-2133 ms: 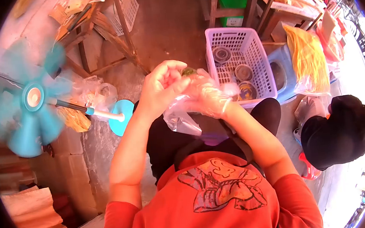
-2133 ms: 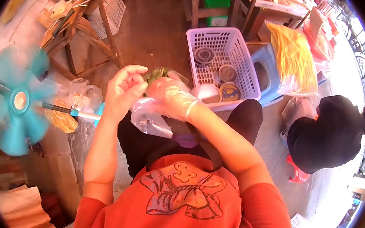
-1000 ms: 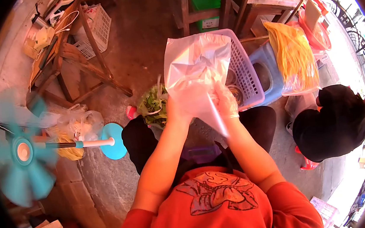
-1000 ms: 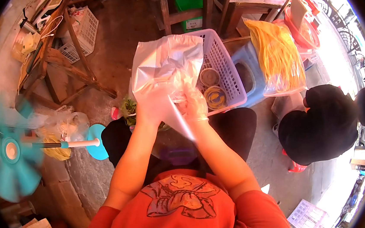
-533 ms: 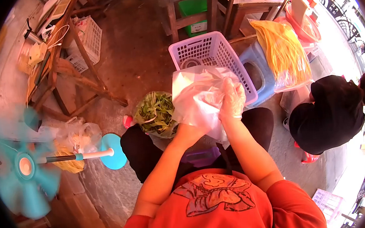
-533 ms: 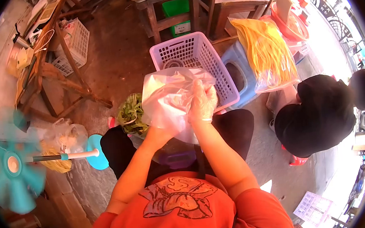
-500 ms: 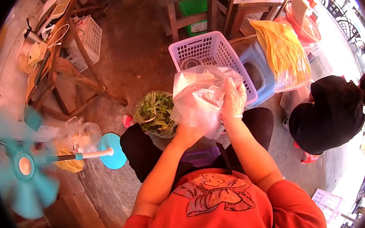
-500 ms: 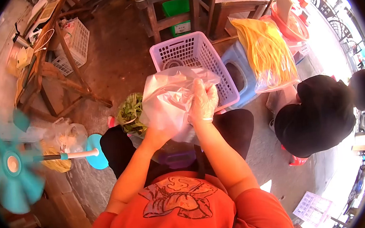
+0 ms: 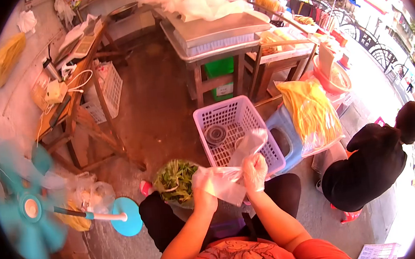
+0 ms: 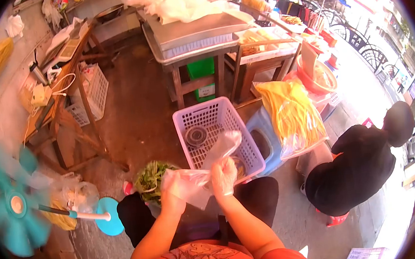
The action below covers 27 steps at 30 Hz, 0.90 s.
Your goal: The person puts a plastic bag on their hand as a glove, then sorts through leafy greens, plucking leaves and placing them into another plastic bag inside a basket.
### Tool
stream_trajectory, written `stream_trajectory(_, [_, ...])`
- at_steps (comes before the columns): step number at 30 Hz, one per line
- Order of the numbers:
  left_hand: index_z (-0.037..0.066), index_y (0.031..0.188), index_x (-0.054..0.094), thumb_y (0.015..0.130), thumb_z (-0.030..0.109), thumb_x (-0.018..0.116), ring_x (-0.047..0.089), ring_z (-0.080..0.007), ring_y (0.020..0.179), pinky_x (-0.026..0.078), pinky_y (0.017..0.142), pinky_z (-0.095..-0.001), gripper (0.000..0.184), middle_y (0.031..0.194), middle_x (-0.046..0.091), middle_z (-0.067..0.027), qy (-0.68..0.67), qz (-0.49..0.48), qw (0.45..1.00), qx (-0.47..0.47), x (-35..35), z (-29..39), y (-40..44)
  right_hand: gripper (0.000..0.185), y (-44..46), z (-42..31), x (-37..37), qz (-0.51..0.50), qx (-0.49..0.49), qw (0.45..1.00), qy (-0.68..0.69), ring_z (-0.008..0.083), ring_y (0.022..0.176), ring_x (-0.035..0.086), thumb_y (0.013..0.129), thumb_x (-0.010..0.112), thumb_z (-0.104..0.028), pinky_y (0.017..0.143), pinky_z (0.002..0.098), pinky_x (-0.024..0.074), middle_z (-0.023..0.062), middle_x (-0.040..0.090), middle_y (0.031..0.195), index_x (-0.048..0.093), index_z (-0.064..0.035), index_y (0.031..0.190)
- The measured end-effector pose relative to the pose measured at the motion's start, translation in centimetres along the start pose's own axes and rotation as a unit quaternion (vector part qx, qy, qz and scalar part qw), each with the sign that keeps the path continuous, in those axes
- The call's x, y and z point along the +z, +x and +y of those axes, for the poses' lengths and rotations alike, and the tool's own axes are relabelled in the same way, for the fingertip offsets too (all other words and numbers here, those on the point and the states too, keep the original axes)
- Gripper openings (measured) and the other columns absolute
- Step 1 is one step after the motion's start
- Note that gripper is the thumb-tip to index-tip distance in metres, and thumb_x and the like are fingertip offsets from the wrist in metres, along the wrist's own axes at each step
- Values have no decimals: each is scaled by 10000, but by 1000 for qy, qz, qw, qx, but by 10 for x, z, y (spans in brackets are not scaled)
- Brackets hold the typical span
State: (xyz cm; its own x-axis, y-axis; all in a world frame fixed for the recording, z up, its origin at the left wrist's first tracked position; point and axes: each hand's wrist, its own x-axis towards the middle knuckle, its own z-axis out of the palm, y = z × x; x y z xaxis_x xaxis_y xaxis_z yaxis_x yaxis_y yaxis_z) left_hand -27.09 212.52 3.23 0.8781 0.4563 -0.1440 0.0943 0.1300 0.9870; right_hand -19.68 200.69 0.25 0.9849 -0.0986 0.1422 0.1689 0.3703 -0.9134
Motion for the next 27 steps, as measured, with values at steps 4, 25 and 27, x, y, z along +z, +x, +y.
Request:
stream_trajectory(4, [-1,880,584,903,200,528,598,-214,831,483,751,-339,210,882,622,-119,-383,-41,915,-121,-12,-28,2,320,2,-7,-9,8,-131,901,-413,314,890,515,666,567,-34,797,384,421,149,522,906,506,-33,980])
stream_trajectory(25, [-11,919,517,902,185,530,589,-259,758,492,709,-392,197,895,610,-142,-427,-123,867,-224,11,-38,-18,74,-32,-75,-6,-211,-320,811,-442,321,967,520,728,661,-185,873,447,372,86,583,1039,628,-120,714])
stream_trajectory(27, [-2,900,521,905,191,526,593,-273,766,495,709,-403,193,893,612,-144,-441,-105,861,-231,16,-29,-22,60,-29,-71,-11,-189,-319,822,-433,302,968,524,737,651,-167,853,455,372,64,591,1018,623,-115,742])
